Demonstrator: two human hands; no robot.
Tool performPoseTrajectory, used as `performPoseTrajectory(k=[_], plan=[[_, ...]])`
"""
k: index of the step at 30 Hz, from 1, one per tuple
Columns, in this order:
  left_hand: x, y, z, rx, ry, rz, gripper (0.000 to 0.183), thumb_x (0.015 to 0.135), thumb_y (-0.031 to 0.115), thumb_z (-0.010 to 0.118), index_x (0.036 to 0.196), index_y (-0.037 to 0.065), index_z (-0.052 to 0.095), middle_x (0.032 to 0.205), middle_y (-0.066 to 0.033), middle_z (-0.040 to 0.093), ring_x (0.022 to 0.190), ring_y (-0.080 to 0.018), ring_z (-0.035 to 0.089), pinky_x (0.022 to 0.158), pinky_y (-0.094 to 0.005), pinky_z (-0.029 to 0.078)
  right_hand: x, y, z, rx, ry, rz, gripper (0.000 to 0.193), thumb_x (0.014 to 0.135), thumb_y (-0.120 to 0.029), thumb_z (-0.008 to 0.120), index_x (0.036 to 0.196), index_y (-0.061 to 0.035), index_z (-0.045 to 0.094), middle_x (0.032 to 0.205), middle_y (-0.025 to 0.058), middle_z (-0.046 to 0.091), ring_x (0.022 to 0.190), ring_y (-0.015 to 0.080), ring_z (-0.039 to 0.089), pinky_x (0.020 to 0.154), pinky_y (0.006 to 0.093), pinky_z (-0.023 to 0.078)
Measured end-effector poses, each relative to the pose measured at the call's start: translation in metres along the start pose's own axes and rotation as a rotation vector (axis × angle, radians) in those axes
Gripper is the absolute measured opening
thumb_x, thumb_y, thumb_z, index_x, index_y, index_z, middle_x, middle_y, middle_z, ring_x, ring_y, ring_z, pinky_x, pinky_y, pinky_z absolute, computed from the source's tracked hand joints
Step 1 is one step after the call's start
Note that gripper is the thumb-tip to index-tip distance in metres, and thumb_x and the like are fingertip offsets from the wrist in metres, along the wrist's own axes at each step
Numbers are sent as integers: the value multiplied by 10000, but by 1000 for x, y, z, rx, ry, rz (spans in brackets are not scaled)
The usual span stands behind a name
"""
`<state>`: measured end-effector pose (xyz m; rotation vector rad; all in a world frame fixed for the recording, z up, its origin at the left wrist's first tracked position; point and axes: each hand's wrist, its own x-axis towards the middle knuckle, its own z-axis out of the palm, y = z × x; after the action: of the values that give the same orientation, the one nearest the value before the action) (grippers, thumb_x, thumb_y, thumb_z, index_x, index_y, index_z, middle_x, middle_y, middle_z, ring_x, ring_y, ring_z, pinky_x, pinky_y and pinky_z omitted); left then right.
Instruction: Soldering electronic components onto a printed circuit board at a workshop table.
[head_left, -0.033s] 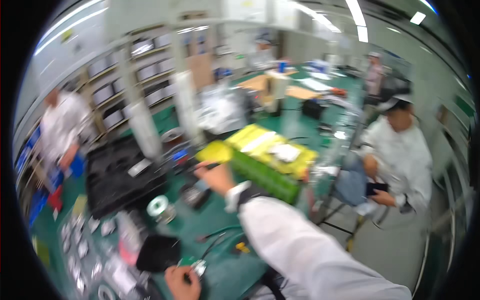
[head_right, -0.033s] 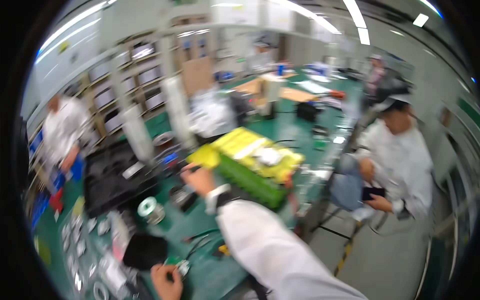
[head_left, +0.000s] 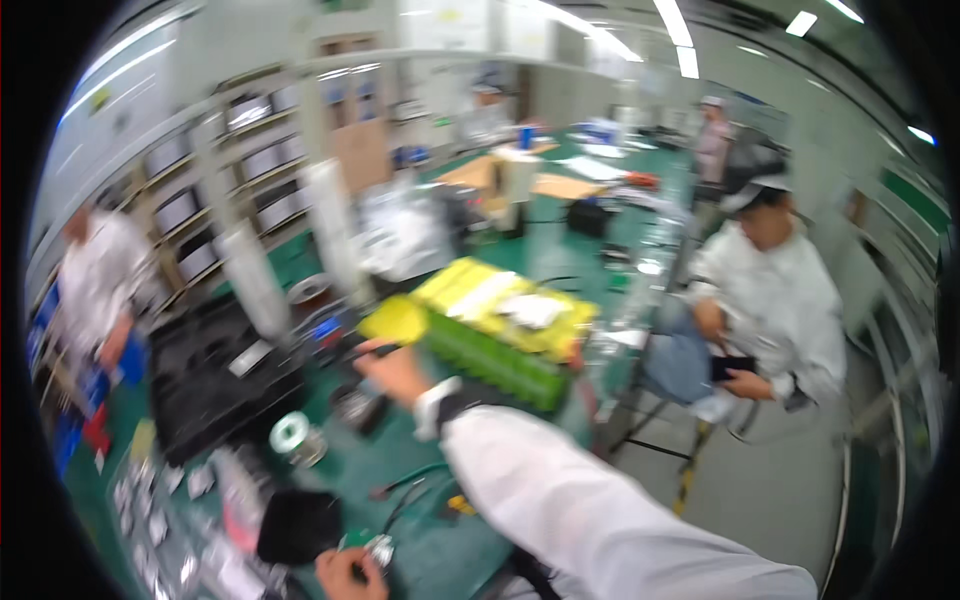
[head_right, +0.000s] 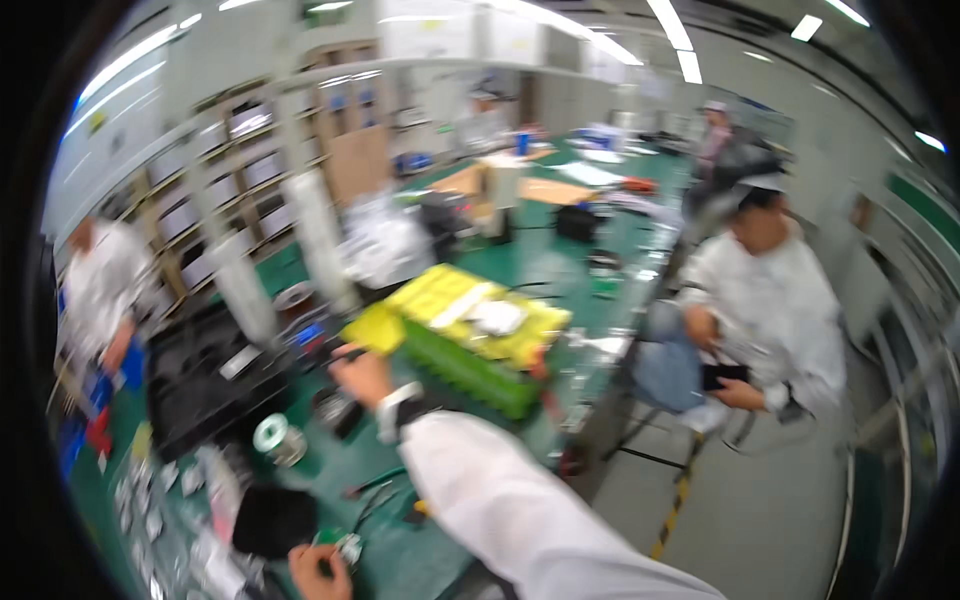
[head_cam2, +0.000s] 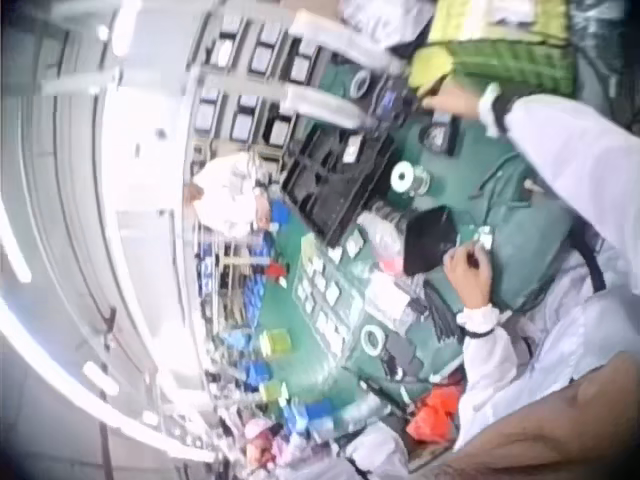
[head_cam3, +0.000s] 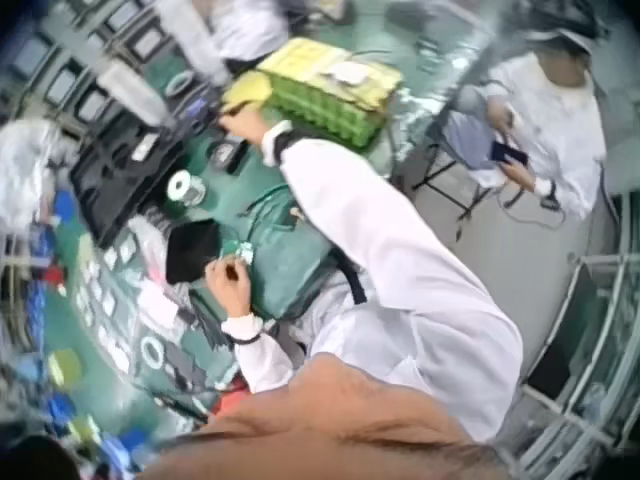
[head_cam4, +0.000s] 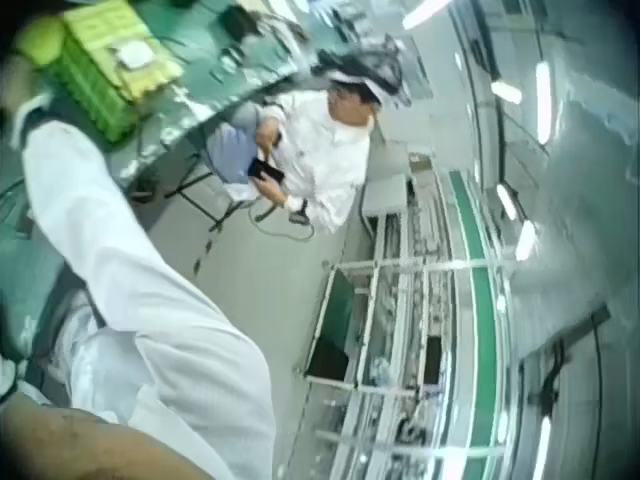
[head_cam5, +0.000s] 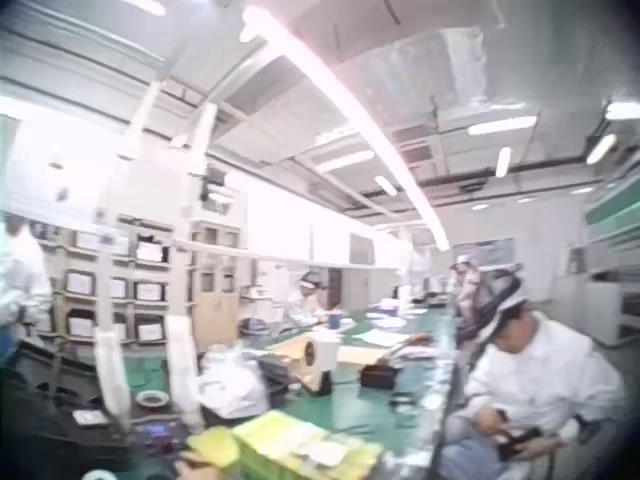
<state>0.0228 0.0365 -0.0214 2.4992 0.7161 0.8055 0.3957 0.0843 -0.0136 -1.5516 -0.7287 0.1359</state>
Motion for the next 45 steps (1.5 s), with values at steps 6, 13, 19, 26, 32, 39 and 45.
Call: performPoseTrajectory(k=[6,13,19,26,32,39,45], plan=[[-1,-1,-3,-41,-16,-76,86,924,118,681,894,38,690,912,-152,606,883,-338,572,810,-452,458,-53,-25,23,682,-163,506,326,896,-112,643,1186,17,570,842,56,646,667,142,653,531,283,513],[9,8,-4,-37,19,-77,112,938,144,683,896,41,691,859,-145,622,886,-342,587,822,-444,466,-167,-50,-16,12,-464,-463,244,740,-80,675,975,-78,608,891,91,599,873,274,581,756,414,464],[9,21,-21,-5,-4,-24,121,955,154,677,930,36,680,885,-169,651,834,-343,602,776,-446,472,-187,-19,-23,-244,-679,-546,197,733,-93,734,895,-98,621,1001,41,540,1054,262,478,854,390,417],[-23,25,-73,203,-127,-136,158,962,156,669,961,-2,663,797,-173,621,711,-327,572,711,-392,486,-192,-17,-13,-294,-589,-604,80,735,-136,711,786,-117,653,953,48,568,1035,274,502,844,403,423],[-53,5,-112,237,-166,-193,187,938,175,686,1014,5,675,831,-168,664,736,-326,630,721,-393,521,-195,-17,-15,-337,-550,-610,64,761,-147,706,755,-136,643,950,45,568,1042,271,501,855,396,419],[-69,-13,-111,298,-228,-168,217,912,162,689,1039,-13,671,897,-194,679,803,-371,654,763,-418,533,-193,-21,-10,-318,-595,-663,83,798,-193,724,765,-153,659,932,27,576,1043,265,508,859,398,413],[-36,0,-81,452,-10,265,169,892,69,676,1038,-15,660,890,-169,652,728,-337,589,687,-416,486,-176,-49,-12,-207,-658,-715,99,847,-218,698,886,-128,707,920,50,680,934,296,636,800,446,465]])
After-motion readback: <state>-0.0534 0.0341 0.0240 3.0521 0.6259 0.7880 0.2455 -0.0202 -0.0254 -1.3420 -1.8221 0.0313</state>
